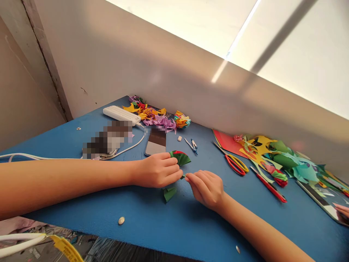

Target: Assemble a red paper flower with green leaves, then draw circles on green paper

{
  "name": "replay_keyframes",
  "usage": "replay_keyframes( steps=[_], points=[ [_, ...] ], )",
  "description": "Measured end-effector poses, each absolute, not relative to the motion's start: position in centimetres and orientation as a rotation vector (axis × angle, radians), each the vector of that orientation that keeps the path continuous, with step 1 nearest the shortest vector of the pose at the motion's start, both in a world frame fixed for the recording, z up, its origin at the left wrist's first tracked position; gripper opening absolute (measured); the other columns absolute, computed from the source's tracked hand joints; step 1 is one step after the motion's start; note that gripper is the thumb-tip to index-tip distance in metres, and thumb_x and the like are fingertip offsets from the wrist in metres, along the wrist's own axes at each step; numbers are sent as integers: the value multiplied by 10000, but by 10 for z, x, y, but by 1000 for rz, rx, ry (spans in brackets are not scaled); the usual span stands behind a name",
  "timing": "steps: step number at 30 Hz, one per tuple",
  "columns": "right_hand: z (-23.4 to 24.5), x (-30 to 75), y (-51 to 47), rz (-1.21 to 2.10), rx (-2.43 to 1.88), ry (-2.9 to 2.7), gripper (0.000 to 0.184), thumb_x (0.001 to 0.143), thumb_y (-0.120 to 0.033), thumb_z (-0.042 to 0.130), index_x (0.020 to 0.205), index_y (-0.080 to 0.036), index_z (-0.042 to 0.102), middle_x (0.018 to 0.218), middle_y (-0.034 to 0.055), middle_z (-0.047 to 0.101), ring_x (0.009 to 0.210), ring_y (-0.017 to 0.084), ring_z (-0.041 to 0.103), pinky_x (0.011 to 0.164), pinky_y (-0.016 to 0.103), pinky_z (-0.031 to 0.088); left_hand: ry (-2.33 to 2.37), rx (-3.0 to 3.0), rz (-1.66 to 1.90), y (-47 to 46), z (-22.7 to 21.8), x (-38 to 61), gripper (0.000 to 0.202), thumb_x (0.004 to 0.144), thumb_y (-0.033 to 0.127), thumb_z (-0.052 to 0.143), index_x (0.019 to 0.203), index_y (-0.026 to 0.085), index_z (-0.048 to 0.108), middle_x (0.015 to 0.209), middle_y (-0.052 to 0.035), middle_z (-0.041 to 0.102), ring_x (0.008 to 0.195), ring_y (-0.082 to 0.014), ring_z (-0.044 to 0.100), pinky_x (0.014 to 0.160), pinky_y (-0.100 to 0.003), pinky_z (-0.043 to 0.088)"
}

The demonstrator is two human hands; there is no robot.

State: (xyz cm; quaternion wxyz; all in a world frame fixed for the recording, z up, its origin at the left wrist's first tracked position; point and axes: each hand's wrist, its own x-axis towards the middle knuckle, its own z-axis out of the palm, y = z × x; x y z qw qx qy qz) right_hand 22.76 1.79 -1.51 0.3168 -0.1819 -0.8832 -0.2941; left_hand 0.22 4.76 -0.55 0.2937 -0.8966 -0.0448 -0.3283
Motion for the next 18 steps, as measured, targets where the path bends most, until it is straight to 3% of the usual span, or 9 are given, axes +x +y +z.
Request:
replay_keyframes(
  steps=[3,7,10,15,18],
  points=[
    [-13,227,17,-823,-459,-2362,102,826,-115,565,925,-128,541,564,-30,521,516,95,458,509,260,321,-81,-2347,-863,48,-5,2,127,902,149,455,859,121,572,756,-51,617,725,-153,570,612,-297,402],
    [-13,226,15,-861,-447,-2412,93,826,-122,574,918,-121,561,568,-23,533,511,96,449,507,269,316,-56,-2402,-834,46,-6,3,117,879,144,494,824,113,592,683,-32,582,636,-152,519,540,-305,344],
    [-15,228,15,-856,-437,-2405,180,814,-127,600,985,-87,559,609,0,580,523,100,479,506,268,331,-70,-2475,-836,45,-7,5,141,876,141,493,778,112,590,642,-19,538,605,-143,479,519,-296,322],
    [-16,235,18,-848,-326,-2372,232,819,-119,586,1046,-80,561,837,98,679,690,139,598,549,268,407,-172,-2616,-883,43,-8,7,189,882,148,483,711,130,560,679,-24,540,626,-129,455,581,-263,384],
    [-16,237,20,-852,-276,-2363,302,762,-111,660,1050,-66,583,966,144,684,834,188,629,616,293,472,-201,-2665,-899,43,-8,7,170,882,143,480,735,130,564,694,-21,543,637,-125,451,604,-254,401]
  ],
)
